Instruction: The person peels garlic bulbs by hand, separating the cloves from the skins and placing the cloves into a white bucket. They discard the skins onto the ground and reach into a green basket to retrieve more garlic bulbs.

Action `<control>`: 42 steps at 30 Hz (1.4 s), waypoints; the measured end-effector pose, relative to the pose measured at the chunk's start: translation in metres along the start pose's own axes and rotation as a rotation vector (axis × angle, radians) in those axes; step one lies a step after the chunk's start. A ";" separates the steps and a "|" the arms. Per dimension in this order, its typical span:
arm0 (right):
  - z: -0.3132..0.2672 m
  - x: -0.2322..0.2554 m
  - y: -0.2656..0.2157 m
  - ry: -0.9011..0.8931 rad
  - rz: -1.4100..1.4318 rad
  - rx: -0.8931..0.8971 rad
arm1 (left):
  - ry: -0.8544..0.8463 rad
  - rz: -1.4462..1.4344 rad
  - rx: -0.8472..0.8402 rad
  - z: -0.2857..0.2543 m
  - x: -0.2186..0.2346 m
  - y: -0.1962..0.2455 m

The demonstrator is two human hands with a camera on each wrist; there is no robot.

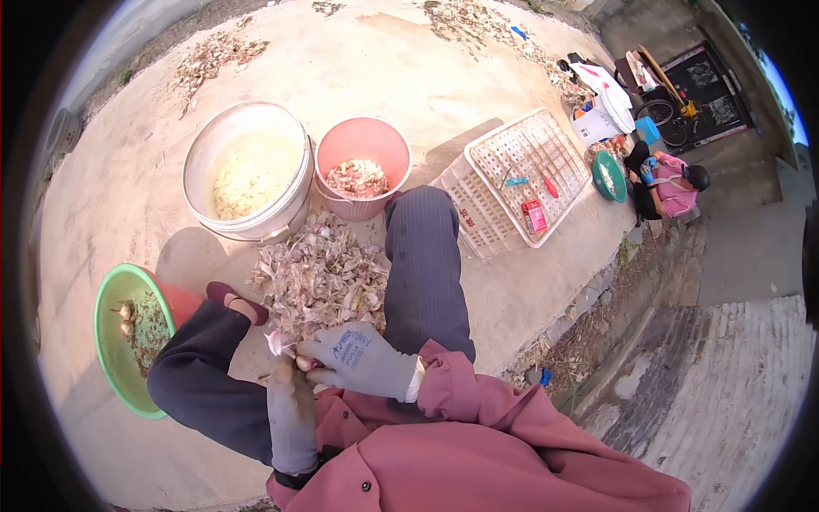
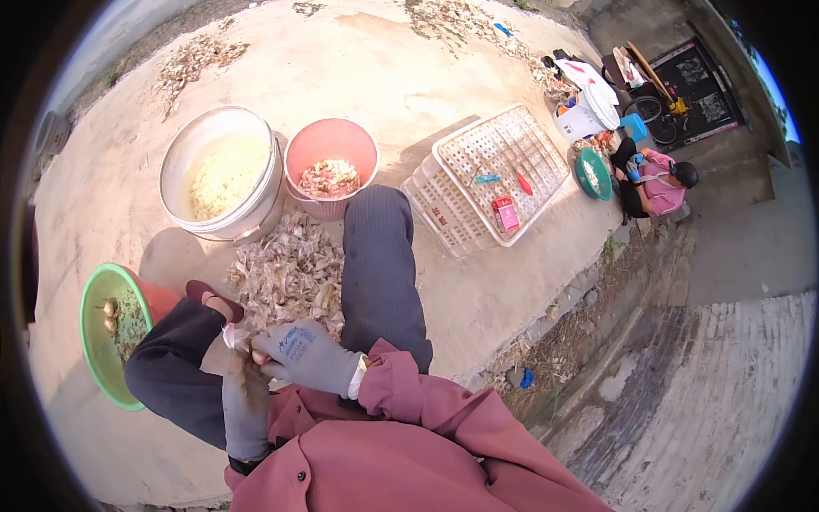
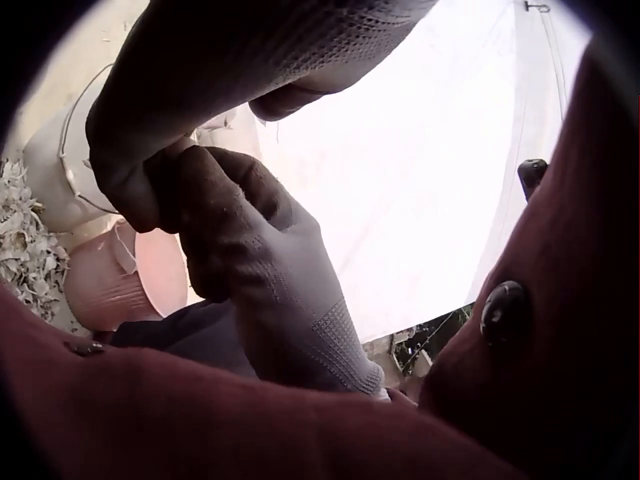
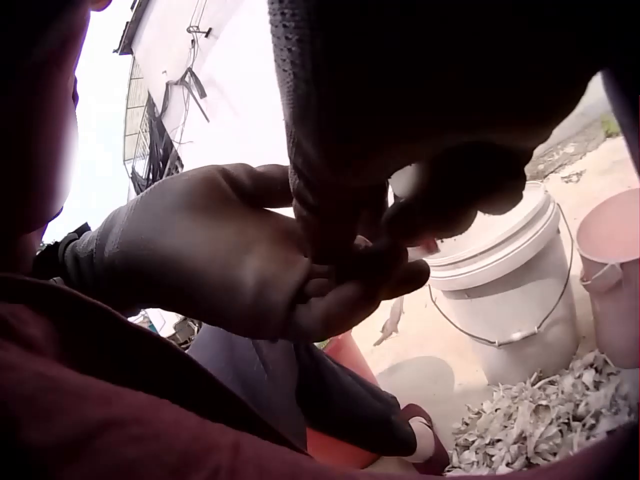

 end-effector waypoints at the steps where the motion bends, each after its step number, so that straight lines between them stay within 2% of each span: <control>1: 0.000 0.000 -0.001 -0.003 0.005 0.007 | -0.066 0.022 0.015 0.001 -0.006 0.000; 2: -0.001 0.001 0.000 -0.011 0.014 0.002 | -0.126 0.046 0.029 -0.001 -0.009 0.001; 3: 0.000 0.001 -0.001 -0.022 0.030 0.001 | -0.130 0.075 0.122 0.001 0.004 -0.012; 4: 0.001 0.000 -0.003 -0.034 0.050 0.022 | -0.100 0.085 0.121 0.000 0.004 -0.010; 6: -0.002 0.006 0.002 0.102 -0.019 -0.046 | -0.034 0.241 0.094 -0.007 -0.004 -0.005; 8: -0.005 0.014 0.005 0.176 0.115 -0.004 | -0.098 0.174 0.056 -0.007 -0.013 0.003; 9: -0.004 0.012 0.011 0.178 0.351 -0.035 | 0.023 0.111 0.059 -0.010 -0.003 0.001; 10: -0.005 0.011 0.017 0.167 0.582 -0.076 | 0.077 0.108 0.056 -0.015 0.000 0.005; 11: -0.011 0.001 0.028 -0.117 0.773 -0.378 | 0.147 0.158 0.030 -0.017 0.000 0.018; 12: -0.010 0.001 0.022 -0.029 1.033 -0.263 | 0.212 0.201 0.008 -0.019 0.004 0.024; 13: -0.014 0.000 0.024 -0.049 1.077 -0.272 | 0.226 0.293 -0.100 -0.019 0.012 0.031; 14: -0.017 0.001 0.025 -0.067 1.116 -0.286 | 0.305 0.341 -0.081 -0.022 0.022 0.031; 15: -0.018 -0.002 0.024 -0.111 1.097 -0.296 | 0.267 0.324 -0.028 -0.017 0.030 0.022; 16: -0.018 0.002 0.021 -0.075 1.059 -0.250 | 0.222 0.309 0.020 -0.011 0.034 0.014; 17: -0.017 0.006 0.018 -0.037 1.026 -0.201 | 0.248 0.288 0.011 -0.007 0.037 0.014; 18: -0.015 0.002 0.016 -0.066 1.024 -0.201 | 0.285 1.083 -0.097 -0.004 0.019 0.043; 19: -0.014 -0.001 0.020 -0.043 1.059 -0.229 | 0.288 1.892 -0.187 -0.003 -0.012 0.053; 20: -0.011 -0.006 0.024 -0.015 1.101 -0.251 | 0.309 1.903 -0.170 -0.006 -0.012 0.058; 21: -0.006 -0.008 0.020 0.012 1.199 -0.179 | 0.210 1.547 -0.186 -0.006 -0.008 0.059; 22: -0.007 -0.011 0.021 -0.017 1.179 -0.198 | 0.110 1.179 -0.185 -0.010 -0.005 0.054; 23: -0.011 -0.013 0.019 -0.039 1.115 -0.223 | 0.061 0.949 -0.275 -0.010 0.000 0.049; 24: -0.007 -0.009 0.014 -0.059 1.043 -0.235 | 0.069 0.956 -0.276 -0.010 0.000 0.051; 26: -0.005 -0.021 0.017 -0.074 1.061 -0.252 | -0.080 0.791 -0.259 -0.014 -0.009 0.047; 27: -0.005 -0.027 0.017 -0.089 1.071 -0.278 | -0.062 0.657 -0.210 -0.017 -0.012 0.050; 28: -0.005 -0.028 0.017 -0.091 1.084 -0.281 | -0.059 0.662 -0.198 -0.019 -0.009 0.048; 30: -0.003 -0.033 0.007 -0.232 0.986 -0.277 | -0.071 0.762 -0.221 -0.022 -0.004 0.047; 35: -0.004 -0.039 -0.001 -0.298 1.023 -0.285 | 0.024 0.556 -0.158 -0.029 0.008 0.039; 37: -0.001 -0.032 0.000 -0.252 0.831 -0.309 | 0.112 0.168 -0.023 -0.030 0.018 0.024; 41: 0.003 -0.021 -0.011 -0.238 0.775 -0.308 | 0.169 0.168 0.026 -0.029 0.023 0.025; 42: 0.005 -0.015 -0.020 -0.263 0.586 -0.267 | 0.209 0.195 0.065 -0.030 0.026 0.024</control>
Point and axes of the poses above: each hand's wrist, its own z-axis towards the middle knuckle, its own x-axis out of the back of the hand, y = z × x, the point moved 9 cm from there along z, towards the middle knuckle, and after that the axes turned 11 degrees about -y, right-handed, at the moved point
